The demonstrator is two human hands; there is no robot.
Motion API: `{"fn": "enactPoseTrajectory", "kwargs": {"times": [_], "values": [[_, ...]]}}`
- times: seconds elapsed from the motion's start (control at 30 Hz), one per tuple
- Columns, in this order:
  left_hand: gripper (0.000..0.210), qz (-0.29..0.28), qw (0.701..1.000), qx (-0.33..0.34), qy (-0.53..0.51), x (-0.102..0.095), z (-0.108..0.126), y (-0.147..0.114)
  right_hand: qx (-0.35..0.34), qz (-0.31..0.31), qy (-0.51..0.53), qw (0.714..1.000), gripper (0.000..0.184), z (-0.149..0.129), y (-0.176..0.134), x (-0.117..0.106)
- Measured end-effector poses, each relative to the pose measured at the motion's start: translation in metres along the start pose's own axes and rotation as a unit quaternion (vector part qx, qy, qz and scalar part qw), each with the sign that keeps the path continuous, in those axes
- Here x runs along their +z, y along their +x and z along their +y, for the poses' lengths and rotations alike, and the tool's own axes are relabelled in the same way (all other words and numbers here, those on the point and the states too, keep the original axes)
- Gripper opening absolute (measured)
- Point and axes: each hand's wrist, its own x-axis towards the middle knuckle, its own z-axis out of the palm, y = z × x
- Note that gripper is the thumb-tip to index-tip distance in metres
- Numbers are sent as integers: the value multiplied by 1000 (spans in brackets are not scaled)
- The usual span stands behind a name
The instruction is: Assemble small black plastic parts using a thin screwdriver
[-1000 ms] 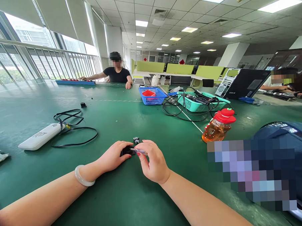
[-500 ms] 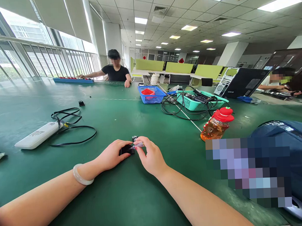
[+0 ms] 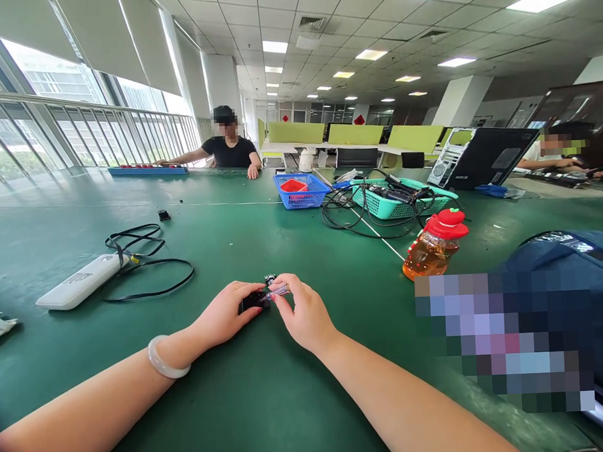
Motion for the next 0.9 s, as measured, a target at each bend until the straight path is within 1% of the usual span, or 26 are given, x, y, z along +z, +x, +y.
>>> {"fn": "enactPoseTrajectory", "kwargs": {"times": [0.1,0.17,0.23,0.3,0.33,0.4,0.47,0.57,0.67,0.73,0.8,0.9], "values": [[41,3,1000,2,-1,0,0,0,-10,13,14,1000,17,-1,-1,0],[42,2,1000,-2,-2,-1,1,0,-21,44,49,998,16,-1,-1,0],[42,2,1000,-10,-3,-2,2,0,-25,101,99,990,16,0,-1,-2],[43,3,1000,-26,-6,-3,4,-1,-15,168,142,975,16,3,2,-6],[44,4,999,-35,-9,-4,5,-1,-5,196,156,968,17,6,4,-8],[44,7,999,-47,-16,-5,6,-1,31,230,170,958,18,15,9,-11],[41,16,999,-47,-20,-6,7,-1,72,234,172,954,18,26,14,-13],[36,49,998,-37,-13,-6,9,0,123,207,143,960,17,42,17,-11],[35,89,995,-42,18,-5,8,0,144,181,133,964,18,49,17,-9],[37,104,991,-62,50,-3,5,0,148,165,130,967,19,49,15,-7],[38,98,988,-90,84,-1,1,1,149,150,124,969,19,47,14,-7],[38,62,984,-115,124,-1,-3,1,142,128,117,975,19,42,12,-6]]}}
